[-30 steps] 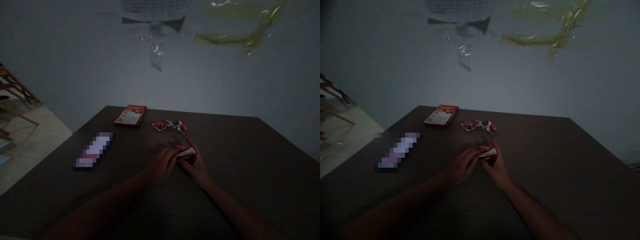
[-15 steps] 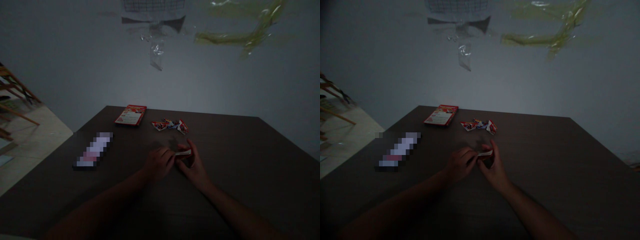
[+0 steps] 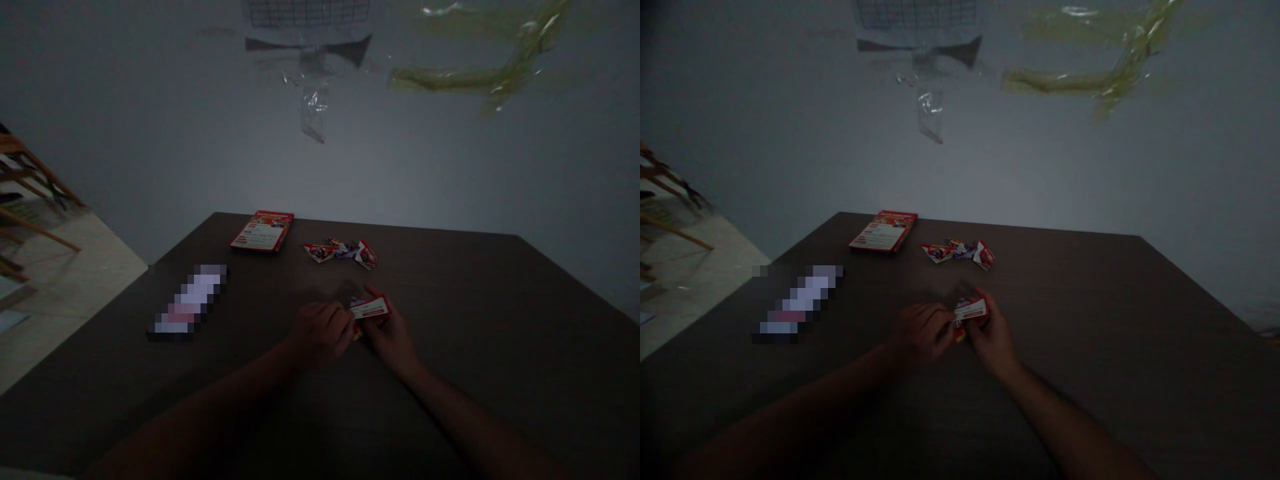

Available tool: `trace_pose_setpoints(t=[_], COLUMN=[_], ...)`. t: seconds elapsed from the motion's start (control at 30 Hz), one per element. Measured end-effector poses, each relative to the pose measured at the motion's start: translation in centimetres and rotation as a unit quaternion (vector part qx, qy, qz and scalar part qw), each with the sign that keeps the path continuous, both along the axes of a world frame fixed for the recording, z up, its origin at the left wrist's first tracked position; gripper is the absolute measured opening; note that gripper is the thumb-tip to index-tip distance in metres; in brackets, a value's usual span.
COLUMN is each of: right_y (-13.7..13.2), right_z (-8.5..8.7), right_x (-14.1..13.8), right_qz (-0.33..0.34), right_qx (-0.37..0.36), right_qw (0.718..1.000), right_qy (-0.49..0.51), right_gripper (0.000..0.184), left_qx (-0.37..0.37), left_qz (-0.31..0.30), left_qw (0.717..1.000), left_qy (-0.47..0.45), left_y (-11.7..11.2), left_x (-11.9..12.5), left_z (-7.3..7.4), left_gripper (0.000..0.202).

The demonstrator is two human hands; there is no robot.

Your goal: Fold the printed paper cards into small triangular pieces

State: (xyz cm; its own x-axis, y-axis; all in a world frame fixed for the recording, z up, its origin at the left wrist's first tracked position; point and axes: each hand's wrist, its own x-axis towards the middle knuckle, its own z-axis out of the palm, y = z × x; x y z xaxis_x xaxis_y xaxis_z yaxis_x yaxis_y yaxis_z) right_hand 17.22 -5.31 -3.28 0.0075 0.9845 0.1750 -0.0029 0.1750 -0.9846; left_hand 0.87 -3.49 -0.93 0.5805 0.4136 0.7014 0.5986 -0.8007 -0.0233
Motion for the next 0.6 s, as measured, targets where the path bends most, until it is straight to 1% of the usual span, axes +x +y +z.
trace_pose_setpoints(t=[0.1,0.17,0.37,0.6], right_y=[-0.01,-0.02,0.09,0.04], right_z=[0.42,0.66,0.78,0.77], right_x=[0.16,0.25,0.4,0.39], right_qz=[-0.012,-0.02,-0.027,-0.021], right_qx=[0.011,0.018,0.02,0.003], right_qw=[0.999,0.998,0.998,0.998], right_qy=[-0.041,-0.055,-0.05,-0.051], right_gripper=[0.038,0.032,0.022,0.018], left_qx=[-0.007,-0.014,-0.036,-0.076], left_qz=[-0.009,-0.015,-0.021,-0.008], left_qw=[1.0,1.0,0.998,0.995], left_qy=[-0.011,-0.017,-0.038,-0.068], left_y=[0.03,0.04,0.0,-0.2], left_x=[0.0,-0.02,-0.04,0.04], left_z=[-0.03,-0.02,-0.05,0.0], left_gripper=[0.007,0.007,0.007,0.013])
